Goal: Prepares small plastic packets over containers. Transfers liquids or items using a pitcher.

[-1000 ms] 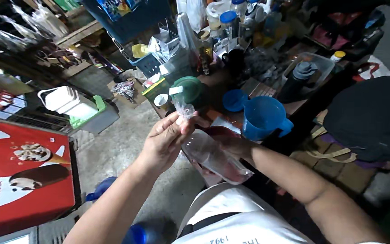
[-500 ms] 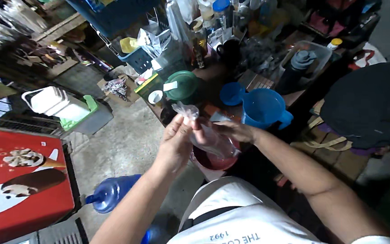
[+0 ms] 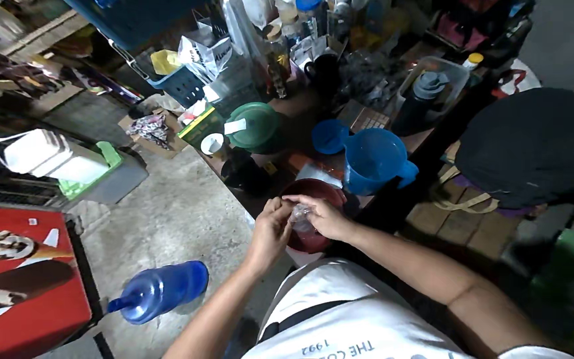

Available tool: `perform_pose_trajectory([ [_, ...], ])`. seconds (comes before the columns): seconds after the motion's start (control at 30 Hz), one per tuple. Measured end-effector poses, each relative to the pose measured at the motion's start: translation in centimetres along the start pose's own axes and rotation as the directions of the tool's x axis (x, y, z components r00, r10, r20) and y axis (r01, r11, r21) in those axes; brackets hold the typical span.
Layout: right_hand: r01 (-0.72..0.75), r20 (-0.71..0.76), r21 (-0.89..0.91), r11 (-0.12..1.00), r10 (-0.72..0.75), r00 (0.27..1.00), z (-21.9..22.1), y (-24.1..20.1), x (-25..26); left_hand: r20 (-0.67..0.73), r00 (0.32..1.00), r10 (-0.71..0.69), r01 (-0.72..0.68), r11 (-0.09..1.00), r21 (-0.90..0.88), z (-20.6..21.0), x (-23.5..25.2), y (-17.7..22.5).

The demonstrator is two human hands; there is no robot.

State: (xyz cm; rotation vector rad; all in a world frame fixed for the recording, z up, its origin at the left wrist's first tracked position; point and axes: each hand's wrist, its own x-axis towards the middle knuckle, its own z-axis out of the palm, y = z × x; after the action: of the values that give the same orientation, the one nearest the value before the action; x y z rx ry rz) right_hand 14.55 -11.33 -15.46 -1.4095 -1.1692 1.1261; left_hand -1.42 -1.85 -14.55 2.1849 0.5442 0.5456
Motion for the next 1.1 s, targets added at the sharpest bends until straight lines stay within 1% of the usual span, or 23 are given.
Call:
perform_pose_trajectory([
  [0.03,0.083,-0.026,-0.033,0.996,-0.084,0.996,-0.2,0.5,0.3,0.000,0.999,0.032,-0.032,0.999,0.013,0.1,0.1,-0.3],
  [0.07,0.196,-0.076,-0.136,0.971,-0.208,0.975,-0.4,1.1,0.6,0.007,0.998,0.059,-0.059,0.998,0.011,0.1,0.1,-0.7],
  [0.1,0.322,-0.122,-0.291,0.901,-0.369,0.921,-0.8,1.7,0.9,0.017,0.997,0.080,-0.080,0.997,-0.007,0.1,0.1,-1.2],
  [0.13,0.409,-0.136,-0.450,0.794,-0.514,0.847,-1.2,2.2,1.3,0.036,0.996,0.087,-0.085,0.995,-0.054,0.1,0.2,-1.5],
  [0.17,0.455,-0.128,-0.580,0.675,-0.628,0.767,-1.7,2.5,1.5,0.060,0.996,0.071,-0.063,0.990,-0.129,0.2,0.4,-1.7],
  [0.2,0.489,-0.106,-0.672,0.556,-0.726,0.680,-2.1,2.7,1.6,0.087,0.996,0.029,-0.008,0.971,-0.240,0.4,0.6,-1.7],
  [0.23,0.522,-0.071,-0.732,0.438,-0.811,0.580,-2.4,3.2,1.6,0.124,0.992,-0.038,0.081,0.926,-0.368,0.6,0.7,-1.7],
  [0.27,0.550,-0.026,-0.765,0.335,-0.869,0.494,-2.5,3.6,1.5,0.177,0.976,-0.126,0.197,0.855,-0.479,0.6,1.0,-1.6],
  [0.3,0.573,0.020,-0.776,0.265,-0.897,0.441,-2.6,3.9,1.3,0.244,0.944,-0.220,0.322,0.764,-0.559,0.5,1.2,-1.2],
  [0.33,0.600,0.062,-0.770,0.216,-0.911,0.408,-2.6,4.1,1.0,0.314,0.900,-0.303,0.436,0.668,-0.603,0.4,1.5,-0.8],
  [0.37,0.621,0.112,-0.766,0.164,-0.918,0.381,-2.5,4.4,0.6,0.373,0.855,-0.360,0.518,0.574,-0.634,0.2,1.7,-0.3],
  [0.4,0.646,0.171,-0.756,0.106,-0.920,0.352,-2.4,4.6,0.4,0.416,0.821,-0.391,0.569,0.499,-0.654,0.1,1.9,-0.1],
  [0.43,0.674,0.207,-0.734,0.079,-0.920,0.333,-2.3,5.0,0.2,0.441,0.801,-0.405,0.595,0.454,-0.663,0.1,1.9,-0.1],
  [0.47,0.695,0.216,-0.715,0.078,-0.921,0.325,-2.2,5.2,0.1,0.451,0.788,-0.419,0.610,0.434,-0.663,0.1,1.9,-0.2],
  [0.5,0.705,0.215,-0.703,0.095,-0.916,0.338,-2.2,5.2,0.2,0.445,0.781,-0.439,0.617,0.432,-0.658,0.2,2.0,-0.2],
  [0.57,0.696,0.204,-0.705,0.134,-0.902,0.381,-2.4,4.9,0.3,0.407,0.782,-0.473,0.614,0.470,-0.634,0.2,2.3,0.1],
  [0.63,0.685,0.180,-0.711,0.159,-0.901,0.395,-2.6,4.7,0.5,0.353,0.806,-0.476,0.586,0.549,-0.596,0.1,2.6,0.2],
  [0.73,0.678,0.175,-0.718,0.158,-0.902,0.396,-2.8,5.0,0.6,0.306,0.853,-0.423,0.522,0.691,-0.500,-0.5,2.7,-0.2],
  [0.8,0.679,0.179,-0.718,0.154,-0.901,0.394,-2.9,5.1,0.5,0.294,0.872,-0.391,0.488,0.747,-0.451,-1.0,2.7,0.0],
  [0.97,0.701,0.203,-0.695,0.162,-0.890,0.408,-3.2,5.1,0.5,0.288,0.874,-0.390,0.477,0.798,-0.367,-2.1,2.6,0.9],
  [1.1,0.734,0.259,-0.664,0.143,-0.877,0.404,-3.4,4.7,0.6,0.285,0.886,-0.366,0.453,0.814,-0.363,-2.2,2.8,1.1],
])
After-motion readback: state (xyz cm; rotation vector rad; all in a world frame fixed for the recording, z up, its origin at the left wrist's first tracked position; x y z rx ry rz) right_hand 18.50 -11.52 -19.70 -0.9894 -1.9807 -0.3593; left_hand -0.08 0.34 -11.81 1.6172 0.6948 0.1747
